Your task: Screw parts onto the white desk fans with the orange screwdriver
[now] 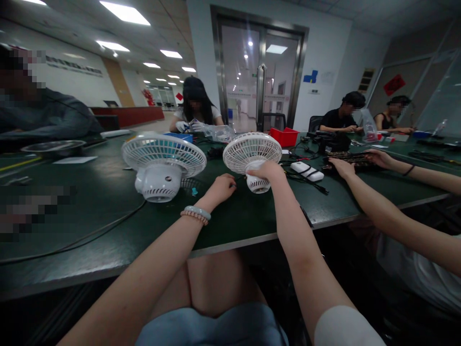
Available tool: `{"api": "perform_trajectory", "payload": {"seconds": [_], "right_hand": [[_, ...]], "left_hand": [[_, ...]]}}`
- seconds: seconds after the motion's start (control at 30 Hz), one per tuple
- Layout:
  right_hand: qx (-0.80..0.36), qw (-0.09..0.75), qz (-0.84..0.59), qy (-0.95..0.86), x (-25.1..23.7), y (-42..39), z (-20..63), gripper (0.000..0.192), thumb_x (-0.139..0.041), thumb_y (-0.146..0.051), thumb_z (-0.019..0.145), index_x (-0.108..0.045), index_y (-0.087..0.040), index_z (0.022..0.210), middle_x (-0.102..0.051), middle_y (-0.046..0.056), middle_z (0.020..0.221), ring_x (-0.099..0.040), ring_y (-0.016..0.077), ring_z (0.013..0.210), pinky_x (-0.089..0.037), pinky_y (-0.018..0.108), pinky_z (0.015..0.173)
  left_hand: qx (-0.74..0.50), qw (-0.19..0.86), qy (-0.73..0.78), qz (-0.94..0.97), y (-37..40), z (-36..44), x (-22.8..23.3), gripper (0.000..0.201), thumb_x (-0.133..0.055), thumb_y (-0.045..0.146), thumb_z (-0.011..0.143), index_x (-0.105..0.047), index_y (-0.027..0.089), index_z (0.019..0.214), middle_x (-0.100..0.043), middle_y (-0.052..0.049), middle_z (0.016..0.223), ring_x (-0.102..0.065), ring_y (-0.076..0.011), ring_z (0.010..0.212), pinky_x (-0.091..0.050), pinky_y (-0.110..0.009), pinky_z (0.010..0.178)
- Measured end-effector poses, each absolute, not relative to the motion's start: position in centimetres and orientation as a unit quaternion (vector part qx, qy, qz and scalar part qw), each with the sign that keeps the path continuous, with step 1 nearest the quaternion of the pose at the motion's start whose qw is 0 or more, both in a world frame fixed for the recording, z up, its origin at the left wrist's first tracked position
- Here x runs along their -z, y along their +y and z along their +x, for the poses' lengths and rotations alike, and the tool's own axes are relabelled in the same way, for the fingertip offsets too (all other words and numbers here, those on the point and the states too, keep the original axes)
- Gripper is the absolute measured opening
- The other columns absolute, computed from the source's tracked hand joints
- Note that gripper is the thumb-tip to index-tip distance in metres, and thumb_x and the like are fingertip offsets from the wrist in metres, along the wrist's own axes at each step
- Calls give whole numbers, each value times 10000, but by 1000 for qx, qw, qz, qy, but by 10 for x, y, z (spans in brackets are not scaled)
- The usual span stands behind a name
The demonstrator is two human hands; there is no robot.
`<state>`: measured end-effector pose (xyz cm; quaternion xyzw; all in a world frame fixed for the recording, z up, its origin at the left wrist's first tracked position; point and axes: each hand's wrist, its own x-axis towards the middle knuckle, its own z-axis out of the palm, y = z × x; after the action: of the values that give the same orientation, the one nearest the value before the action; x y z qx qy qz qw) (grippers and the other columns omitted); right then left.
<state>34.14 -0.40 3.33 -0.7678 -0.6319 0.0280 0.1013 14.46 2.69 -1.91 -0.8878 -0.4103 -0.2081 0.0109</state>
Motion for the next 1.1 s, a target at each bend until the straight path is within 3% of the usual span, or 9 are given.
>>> {"api": "perform_trajectory", "payload": {"seconds": [0.27,0.6,0.7,0.87,1.1], "right_hand": [[5,89,-750,-655,-33,2,340,896,-389,-798,639,-641,-56,1073,-605,225,1111,-563,321,1042,-430,333,826],[-7,113,-746,-656,-36,-1,343,964,-430,-813,593,-589,-27,1128,-591,240,1118,-571,331,1008,-446,356,789],[-6,114,-745,-657,-37,-1,343,980,-435,-825,574,-575,-39,1142,-579,238,1140,-566,323,1019,-441,348,801],[5,130,-749,-649,-34,-3,342,991,-401,-839,586,-556,-46,1159,-571,245,1143,-561,319,1038,-431,349,827],[9,176,-770,-613,-31,-4,334,970,-330,-855,606,-558,-80,1143,-575,236,1131,-560,346,1027,-428,416,825]], "left_hand": [[280,-33,-457,-843,31,146,20,196,-524,226,771,-697,134,775,-668,-97,933,-610,-179,824,-480,-289,802],[424,-92,-492,-755,31,146,17,251,-523,337,779,-707,170,814,-703,-46,873,-622,-171,823,-460,-280,794],[450,-163,-493,-726,35,147,21,263,-542,346,760,-711,162,843,-710,-54,876,-632,-175,819,-469,-279,775],[526,-370,-455,-616,42,154,30,256,-600,319,714,-697,114,832,-706,-74,798,-639,-151,718,-501,-260,677],[599,-555,-376,-439,36,168,26,53,-613,103,704,-621,72,662,-654,-60,722,-625,-90,661,-534,-279,787]]}}
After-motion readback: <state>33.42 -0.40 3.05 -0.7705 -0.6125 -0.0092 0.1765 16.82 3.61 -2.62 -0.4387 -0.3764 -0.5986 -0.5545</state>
